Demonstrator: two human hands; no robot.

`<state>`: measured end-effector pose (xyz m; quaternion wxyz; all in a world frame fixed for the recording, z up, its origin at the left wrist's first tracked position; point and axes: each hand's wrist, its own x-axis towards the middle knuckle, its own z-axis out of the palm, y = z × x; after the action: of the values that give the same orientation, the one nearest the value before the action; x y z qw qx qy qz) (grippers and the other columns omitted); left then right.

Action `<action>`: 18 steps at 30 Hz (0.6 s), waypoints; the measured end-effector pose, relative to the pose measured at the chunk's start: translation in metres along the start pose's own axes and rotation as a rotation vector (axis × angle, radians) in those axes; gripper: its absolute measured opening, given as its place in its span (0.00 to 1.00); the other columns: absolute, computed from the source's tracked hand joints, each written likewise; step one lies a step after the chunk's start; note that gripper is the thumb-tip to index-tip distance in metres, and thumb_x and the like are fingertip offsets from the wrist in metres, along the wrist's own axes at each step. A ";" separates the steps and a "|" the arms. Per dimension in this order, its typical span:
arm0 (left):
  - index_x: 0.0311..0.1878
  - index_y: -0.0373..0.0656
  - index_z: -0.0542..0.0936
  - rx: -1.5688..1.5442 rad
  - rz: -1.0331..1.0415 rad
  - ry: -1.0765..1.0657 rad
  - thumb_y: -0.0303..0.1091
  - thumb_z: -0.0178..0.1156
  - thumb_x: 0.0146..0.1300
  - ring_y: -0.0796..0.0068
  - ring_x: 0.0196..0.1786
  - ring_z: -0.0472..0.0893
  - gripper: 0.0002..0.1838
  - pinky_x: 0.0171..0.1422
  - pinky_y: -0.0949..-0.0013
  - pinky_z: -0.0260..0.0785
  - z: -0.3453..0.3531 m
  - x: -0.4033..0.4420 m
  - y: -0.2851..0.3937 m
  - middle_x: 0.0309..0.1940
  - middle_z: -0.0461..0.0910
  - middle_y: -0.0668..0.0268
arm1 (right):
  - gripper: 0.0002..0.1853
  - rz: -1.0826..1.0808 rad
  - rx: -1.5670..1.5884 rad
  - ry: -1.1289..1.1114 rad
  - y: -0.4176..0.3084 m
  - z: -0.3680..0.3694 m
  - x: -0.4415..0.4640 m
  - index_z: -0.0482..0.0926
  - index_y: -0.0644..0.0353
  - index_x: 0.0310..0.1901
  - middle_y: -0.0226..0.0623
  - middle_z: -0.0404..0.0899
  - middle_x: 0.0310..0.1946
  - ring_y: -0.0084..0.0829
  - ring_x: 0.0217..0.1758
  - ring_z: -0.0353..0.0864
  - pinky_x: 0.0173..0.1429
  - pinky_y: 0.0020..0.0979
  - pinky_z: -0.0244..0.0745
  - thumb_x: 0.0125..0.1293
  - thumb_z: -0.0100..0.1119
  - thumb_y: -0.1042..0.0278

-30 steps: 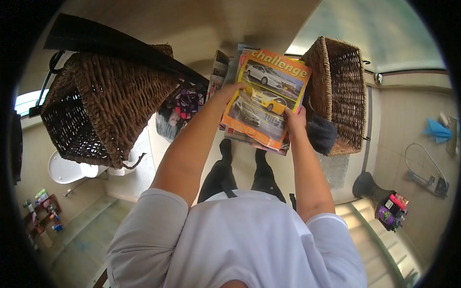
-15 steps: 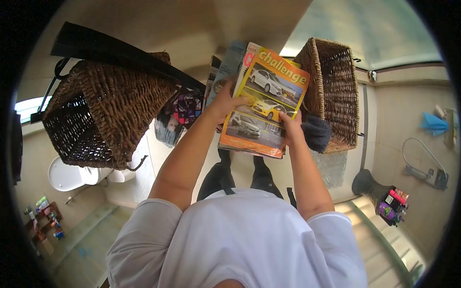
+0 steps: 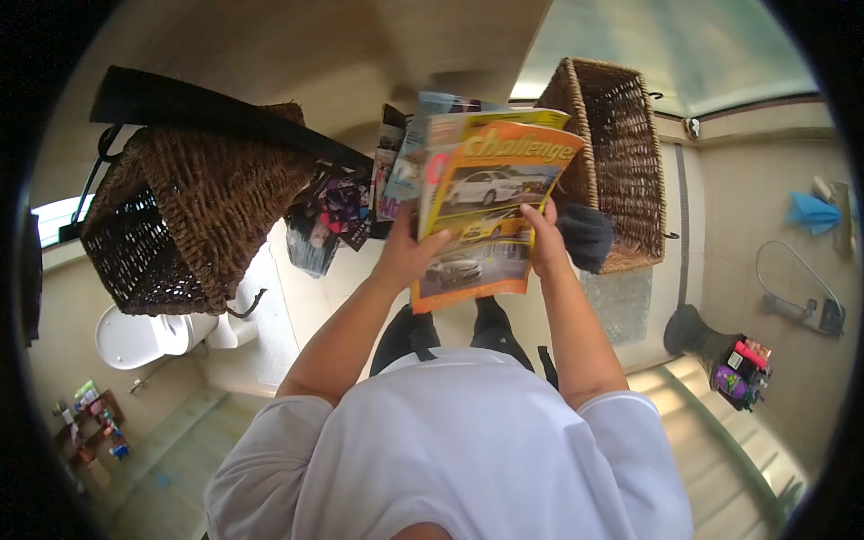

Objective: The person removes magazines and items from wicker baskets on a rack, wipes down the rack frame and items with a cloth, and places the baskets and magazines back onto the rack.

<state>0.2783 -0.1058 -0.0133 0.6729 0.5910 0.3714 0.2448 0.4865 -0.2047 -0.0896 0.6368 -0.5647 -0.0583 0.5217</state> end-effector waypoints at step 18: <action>0.48 0.40 0.61 0.080 -0.177 0.556 0.25 0.58 0.56 0.76 0.44 0.72 0.20 0.48 0.73 0.65 -0.064 -0.149 0.070 0.41 0.71 0.63 | 0.42 -0.063 -1.234 0.427 0.026 0.056 0.024 0.61 0.59 0.58 0.46 0.62 0.55 0.47 0.60 0.61 0.61 0.42 0.60 0.42 0.69 0.53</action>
<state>0.1453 -0.1678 0.0848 0.5402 0.4925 0.6010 0.3231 0.4443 -0.1550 -0.1021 0.2080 -0.9158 -0.2358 0.2499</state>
